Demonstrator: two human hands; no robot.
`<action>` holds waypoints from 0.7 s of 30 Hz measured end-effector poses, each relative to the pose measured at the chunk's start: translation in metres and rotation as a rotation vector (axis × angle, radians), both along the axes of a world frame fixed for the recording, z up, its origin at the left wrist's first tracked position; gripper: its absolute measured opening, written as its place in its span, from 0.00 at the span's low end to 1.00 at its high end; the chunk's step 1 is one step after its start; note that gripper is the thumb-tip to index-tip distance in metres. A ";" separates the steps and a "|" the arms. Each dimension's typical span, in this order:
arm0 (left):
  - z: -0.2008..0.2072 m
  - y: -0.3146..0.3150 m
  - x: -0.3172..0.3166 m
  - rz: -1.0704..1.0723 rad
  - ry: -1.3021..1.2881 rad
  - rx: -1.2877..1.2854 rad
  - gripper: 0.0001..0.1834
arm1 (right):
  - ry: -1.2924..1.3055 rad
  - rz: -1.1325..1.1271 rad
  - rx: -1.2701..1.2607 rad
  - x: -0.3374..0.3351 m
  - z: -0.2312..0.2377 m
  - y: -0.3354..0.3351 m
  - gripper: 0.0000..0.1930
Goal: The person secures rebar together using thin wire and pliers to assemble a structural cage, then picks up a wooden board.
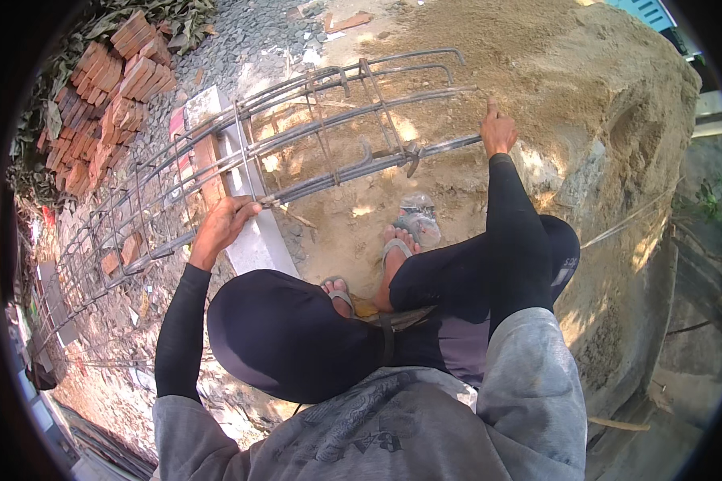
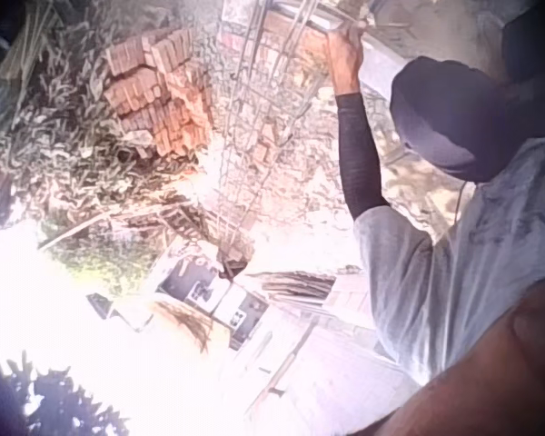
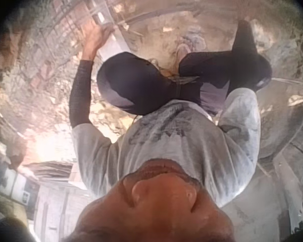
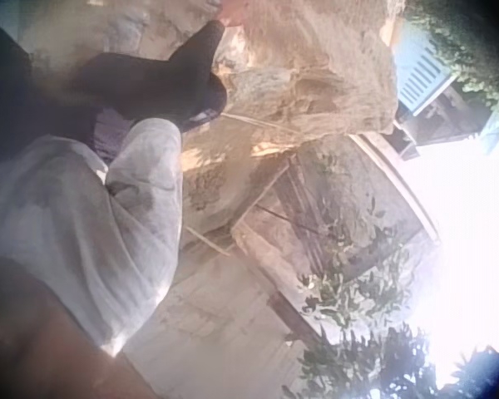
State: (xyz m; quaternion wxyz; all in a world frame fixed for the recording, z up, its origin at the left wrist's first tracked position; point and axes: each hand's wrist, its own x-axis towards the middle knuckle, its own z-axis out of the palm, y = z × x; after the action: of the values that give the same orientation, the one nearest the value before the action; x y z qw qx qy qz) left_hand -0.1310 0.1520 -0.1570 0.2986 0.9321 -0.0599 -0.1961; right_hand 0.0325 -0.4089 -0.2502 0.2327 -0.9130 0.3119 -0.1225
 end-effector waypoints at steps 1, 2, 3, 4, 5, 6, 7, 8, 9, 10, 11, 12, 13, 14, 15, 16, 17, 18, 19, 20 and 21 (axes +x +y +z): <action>-0.002 -0.002 -0.001 0.020 -0.022 -0.023 0.20 | -0.024 0.001 0.024 0.000 -0.003 -0.006 0.41; -0.004 -0.009 0.000 0.036 -0.048 -0.048 0.20 | -0.050 -0.003 0.044 -0.001 -0.004 -0.021 0.42; -0.005 -0.015 0.002 0.027 -0.064 -0.039 0.21 | -0.047 -0.009 0.038 -0.002 -0.004 -0.034 0.42; -0.007 -0.018 0.004 0.017 -0.081 -0.031 0.21 | -0.046 -0.015 0.030 -0.002 -0.004 -0.042 0.43; -0.008 -0.014 0.004 0.044 -0.078 -0.006 0.21 | -0.067 -0.007 0.043 -0.002 -0.006 -0.037 0.43; -0.012 -0.012 0.005 0.041 -0.021 -0.021 0.21 | -0.091 -0.008 0.047 -0.004 -0.008 -0.035 0.43; -0.014 -0.006 0.006 0.037 0.035 -0.039 0.21 | -0.088 0.007 0.058 -0.003 -0.012 -0.031 0.43; -0.015 -0.001 0.008 0.050 0.037 -0.034 0.21 | -0.097 0.005 0.052 -0.001 -0.014 -0.030 0.43; -0.016 0.004 0.011 0.029 0.066 -0.086 0.21 | -0.106 0.001 0.044 -0.001 -0.016 -0.030 0.43; -0.017 0.009 0.013 0.007 0.095 -0.140 0.21 | -0.105 0.011 0.047 -0.001 -0.018 -0.030 0.43; -0.011 0.010 0.018 -0.033 0.209 -0.116 0.20 | -0.161 0.000 0.059 -0.002 -0.020 -0.027 0.45; -0.013 0.012 0.018 -0.023 0.210 -0.115 0.20 | -0.217 -0.012 0.072 -0.003 -0.022 -0.025 0.46; -0.013 0.012 0.018 -0.065 0.188 -0.087 0.20 | -0.122 -0.013 0.079 -0.002 -0.017 -0.028 0.46; -0.015 0.010 0.018 -0.117 0.165 -0.065 0.21 | -0.122 -0.011 0.075 -0.002 -0.016 -0.033 0.46; -0.019 0.004 0.018 -0.090 0.152 -0.017 0.21 | -0.116 -0.016 0.037 -0.002 -0.014 -0.038 0.44; -0.022 -0.001 0.015 -0.090 0.150 -0.025 0.21 | -0.110 -0.020 -0.002 -0.002 -0.012 -0.043 0.41; -0.024 -0.002 0.009 -0.027 0.107 -0.025 0.21 | -0.107 -0.014 0.000 -0.004 -0.008 -0.035 0.41; -0.024 0.001 0.000 0.047 0.067 -0.017 0.20 | -0.097 -0.053 -0.044 -0.005 -0.004 -0.017 0.40; -0.024 0.006 -0.004 0.064 0.073 -0.011 0.20 | -0.089 -0.091 -0.090 -0.007 0.001 0.000 0.39; -0.023 0.002 -0.001 0.056 0.028 -0.030 0.19 | -0.095 -0.086 -0.106 -0.007 0.012 -0.009 0.39; -0.025 -0.002 0.001 0.052 -0.013 -0.048 0.19 | -0.089 -0.176 -0.157 -0.005 0.022 -0.025 0.37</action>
State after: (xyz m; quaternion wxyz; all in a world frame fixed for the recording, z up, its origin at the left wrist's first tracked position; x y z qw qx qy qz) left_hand -0.1303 0.1498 -0.1820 0.3254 0.9272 -0.0422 -0.1805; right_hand 0.0278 -0.4334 -0.2281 0.1628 -0.8911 0.3697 -0.2070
